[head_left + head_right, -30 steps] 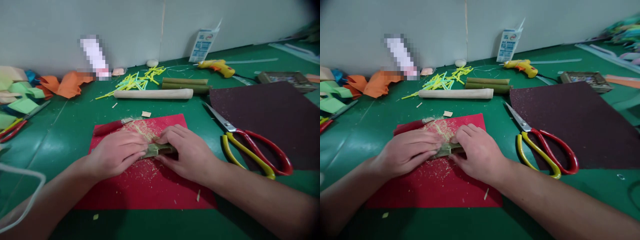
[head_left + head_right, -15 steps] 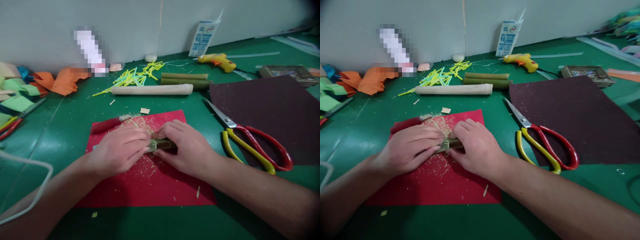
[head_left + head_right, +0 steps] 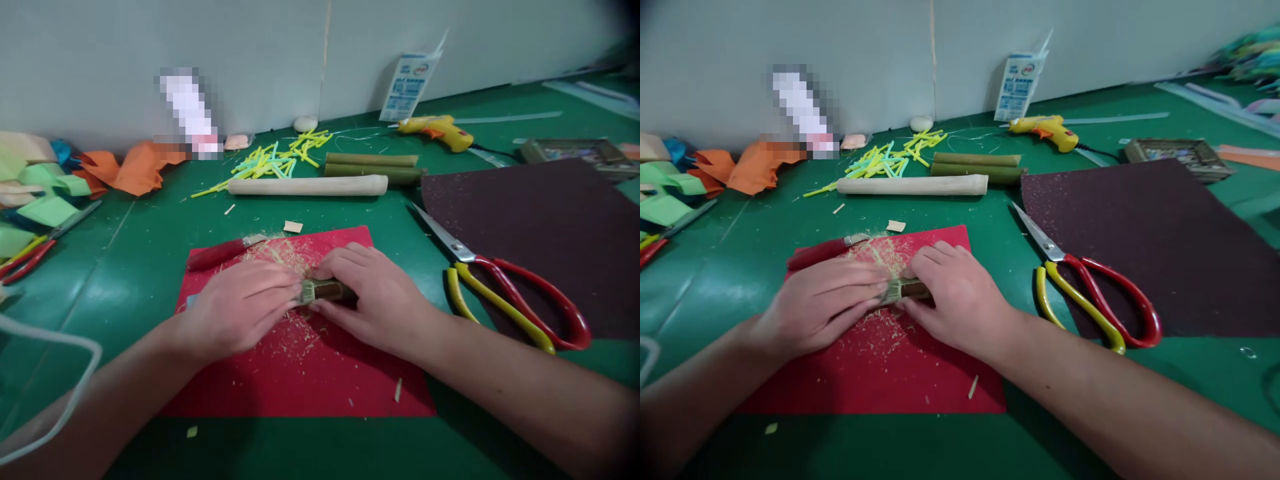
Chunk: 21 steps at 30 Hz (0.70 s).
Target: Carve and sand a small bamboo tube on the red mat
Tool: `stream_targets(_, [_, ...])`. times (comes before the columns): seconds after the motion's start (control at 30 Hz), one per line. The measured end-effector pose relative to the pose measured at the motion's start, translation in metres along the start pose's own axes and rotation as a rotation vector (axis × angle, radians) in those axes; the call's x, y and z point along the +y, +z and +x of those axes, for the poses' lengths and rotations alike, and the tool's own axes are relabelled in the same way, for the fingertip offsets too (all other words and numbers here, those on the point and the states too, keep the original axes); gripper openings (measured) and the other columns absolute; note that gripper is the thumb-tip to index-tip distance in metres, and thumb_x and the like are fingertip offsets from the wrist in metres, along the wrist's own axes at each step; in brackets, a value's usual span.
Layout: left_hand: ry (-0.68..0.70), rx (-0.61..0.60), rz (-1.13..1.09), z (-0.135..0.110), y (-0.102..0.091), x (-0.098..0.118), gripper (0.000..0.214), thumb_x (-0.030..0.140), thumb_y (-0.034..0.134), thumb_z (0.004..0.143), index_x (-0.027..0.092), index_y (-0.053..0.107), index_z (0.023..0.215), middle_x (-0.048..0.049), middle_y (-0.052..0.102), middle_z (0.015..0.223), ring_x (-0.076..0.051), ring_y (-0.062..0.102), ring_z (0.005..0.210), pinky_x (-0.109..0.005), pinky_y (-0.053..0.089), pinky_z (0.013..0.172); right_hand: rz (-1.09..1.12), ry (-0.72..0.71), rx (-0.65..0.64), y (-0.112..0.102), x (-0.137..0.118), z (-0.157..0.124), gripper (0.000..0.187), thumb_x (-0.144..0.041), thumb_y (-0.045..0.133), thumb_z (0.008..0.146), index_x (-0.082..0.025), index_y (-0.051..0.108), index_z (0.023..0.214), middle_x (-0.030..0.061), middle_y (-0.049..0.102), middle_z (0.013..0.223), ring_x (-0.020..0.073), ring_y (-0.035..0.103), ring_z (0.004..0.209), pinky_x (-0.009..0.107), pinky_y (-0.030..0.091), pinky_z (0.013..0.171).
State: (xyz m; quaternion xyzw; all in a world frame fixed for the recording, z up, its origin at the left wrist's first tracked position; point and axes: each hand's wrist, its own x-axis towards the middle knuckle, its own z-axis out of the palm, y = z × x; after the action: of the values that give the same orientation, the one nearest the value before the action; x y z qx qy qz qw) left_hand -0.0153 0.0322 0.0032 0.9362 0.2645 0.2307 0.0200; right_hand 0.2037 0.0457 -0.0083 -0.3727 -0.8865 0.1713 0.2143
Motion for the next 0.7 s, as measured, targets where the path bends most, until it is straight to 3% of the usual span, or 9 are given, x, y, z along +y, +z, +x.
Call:
stream_targets(0.27, [0.063,-0.005,0.006,0.0015,0.002,-0.003,0.018,0.015,0.049,0.088,0.011,0.063,0.099,-0.0077,0.068,0.1,-0.018,0.061,0.098,-0.034,0.05,0.091,-0.012,0.0,0.005,0.0009,0.0007,0.0012,0.018,-0.031,0.059,0.079,-0.015,0.059,0.087,0.0064,0.061,0.084,0.0212,0.051,0.08,0.034,0.038,0.07])
stream_targets(0.7, [0.036,0.004,0.053,0.0035,0.0031,-0.0015,0.018,0.014,0.05,0.088,0.01,0.062,0.101,-0.0088,0.067,0.102,-0.019,0.06,0.1,-0.036,0.049,0.093,-0.005,0.004,-0.004,0.0009,0.0018,0.001,0.019,-0.032,0.06,0.079,-0.015,0.059,0.086,0.0074,0.062,0.085,0.0219,0.053,0.082,0.035,0.04,0.074])
